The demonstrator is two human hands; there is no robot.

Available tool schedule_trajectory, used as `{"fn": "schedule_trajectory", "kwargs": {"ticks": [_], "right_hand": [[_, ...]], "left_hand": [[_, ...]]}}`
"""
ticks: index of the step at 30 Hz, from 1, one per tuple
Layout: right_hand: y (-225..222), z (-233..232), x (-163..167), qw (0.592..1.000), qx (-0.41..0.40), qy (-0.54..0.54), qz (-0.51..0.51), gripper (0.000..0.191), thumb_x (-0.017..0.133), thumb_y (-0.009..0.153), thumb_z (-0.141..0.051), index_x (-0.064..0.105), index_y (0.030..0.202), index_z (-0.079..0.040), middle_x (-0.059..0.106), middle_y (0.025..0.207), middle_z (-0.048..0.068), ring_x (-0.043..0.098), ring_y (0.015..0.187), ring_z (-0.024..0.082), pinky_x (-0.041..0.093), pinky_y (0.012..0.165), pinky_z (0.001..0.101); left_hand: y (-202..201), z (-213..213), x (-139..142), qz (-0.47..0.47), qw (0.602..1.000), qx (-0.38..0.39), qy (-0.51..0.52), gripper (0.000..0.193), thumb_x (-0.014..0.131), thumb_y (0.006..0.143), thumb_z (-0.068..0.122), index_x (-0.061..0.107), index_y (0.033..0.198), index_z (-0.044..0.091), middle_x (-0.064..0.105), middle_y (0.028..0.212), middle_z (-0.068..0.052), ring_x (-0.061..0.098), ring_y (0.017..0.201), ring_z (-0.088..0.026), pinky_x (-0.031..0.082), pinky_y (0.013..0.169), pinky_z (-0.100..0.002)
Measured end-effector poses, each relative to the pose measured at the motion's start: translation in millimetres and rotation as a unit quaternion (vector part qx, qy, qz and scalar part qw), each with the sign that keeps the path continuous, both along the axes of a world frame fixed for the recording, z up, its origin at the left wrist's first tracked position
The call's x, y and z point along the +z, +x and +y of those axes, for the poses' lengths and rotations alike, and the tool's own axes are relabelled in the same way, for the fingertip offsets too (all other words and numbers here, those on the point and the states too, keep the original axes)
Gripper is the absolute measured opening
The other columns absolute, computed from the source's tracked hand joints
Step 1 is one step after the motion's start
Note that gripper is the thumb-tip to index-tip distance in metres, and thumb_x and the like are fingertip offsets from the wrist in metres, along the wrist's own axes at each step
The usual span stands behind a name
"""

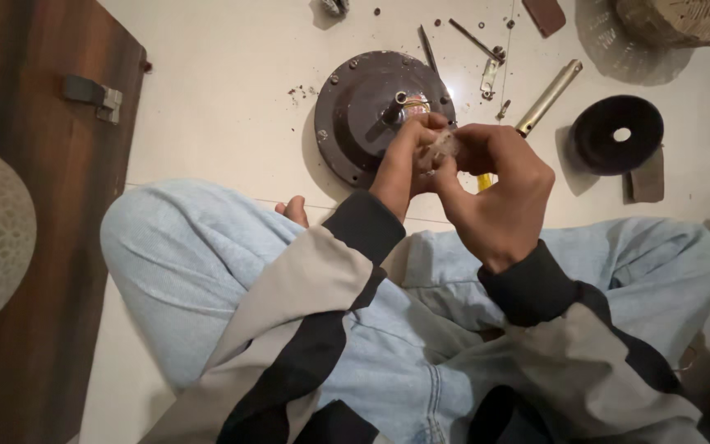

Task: The person sits on the floor and uses a screwdriver to adjust a small white plastic electrical component. They then pick up a sanding block and rub it against the component before continuing to adjust it with the screwdriver.

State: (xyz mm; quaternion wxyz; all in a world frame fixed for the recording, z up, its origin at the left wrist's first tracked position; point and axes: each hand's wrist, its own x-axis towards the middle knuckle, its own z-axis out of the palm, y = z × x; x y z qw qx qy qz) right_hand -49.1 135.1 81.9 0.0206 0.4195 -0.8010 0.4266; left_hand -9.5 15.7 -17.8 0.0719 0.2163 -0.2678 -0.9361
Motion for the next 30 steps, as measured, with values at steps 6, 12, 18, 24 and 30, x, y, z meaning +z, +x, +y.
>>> {"fn": "schedule_trajectory", "kwargs": {"ticks": [6,12,18,24,30], "right_hand": [[-6.7,0.8,0.5,0.998,-0.027,0.052,0.038,0.022,0.079,0.089,-0.006,0.071,0.109,-0.001,0.066,0.085,0.010,0.064,0.069,0.018,0.052,0.066,0.0306],[-9.2,-1.4,0.4,0.998,-0.003,0.052,0.020,0.025,0.076,0.088,-0.004,0.070,0.113,-0.002,0.068,0.087,0.006,0.064,0.069,0.014,0.052,0.066,0.0281],[-17.9,11.1,-7.3,0.999,0.023,0.014,-0.041,0.036,0.076,0.090,-0.006,0.067,0.124,0.000,0.068,0.090,0.007,0.065,0.076,0.012,0.052,0.067,0.0261],[-66.7,37.8,-39.9,0.982,-0.036,0.114,-0.147,0.026,0.070,0.098,-0.017,0.072,0.118,-0.001,0.076,0.100,0.009,0.073,0.084,0.016,0.057,0.073,0.0266],[-85.4,49.8,-93.9,0.916,-0.008,0.401,-0.029,0.030,0.079,0.083,-0.031,0.074,0.102,-0.009,0.071,0.101,0.014,0.069,0.090,0.038,0.055,0.078,0.0493]], "left_hand": [[4.6,0.4,13.7,-0.002,0.998,-0.057,-0.034,0.040,0.059,0.094,0.046,0.062,0.117,0.013,0.068,0.104,-0.005,0.067,0.086,-0.017,0.057,0.070,-0.035],[5.6,-0.3,12.7,0.038,0.997,-0.056,0.022,0.038,0.061,0.097,0.044,0.061,0.119,0.012,0.068,0.104,-0.002,0.069,0.093,-0.013,0.060,0.076,-0.036],[1.1,2.7,1.9,0.047,0.998,-0.040,0.028,0.048,0.063,0.103,0.052,0.061,0.117,0.005,0.065,0.098,-0.005,0.062,0.078,-0.014,0.051,0.061,-0.031],[-0.5,3.0,-0.3,0.021,0.998,-0.030,0.057,0.044,0.060,0.096,0.054,0.053,0.114,0.015,0.061,0.099,-0.003,0.063,0.078,-0.014,0.046,0.056,-0.029],[0.2,1.7,3.1,0.011,0.998,-0.042,0.043,0.043,0.058,0.095,0.055,0.054,0.112,0.016,0.062,0.097,-0.004,0.062,0.077,-0.014,0.047,0.057,-0.030]]}}
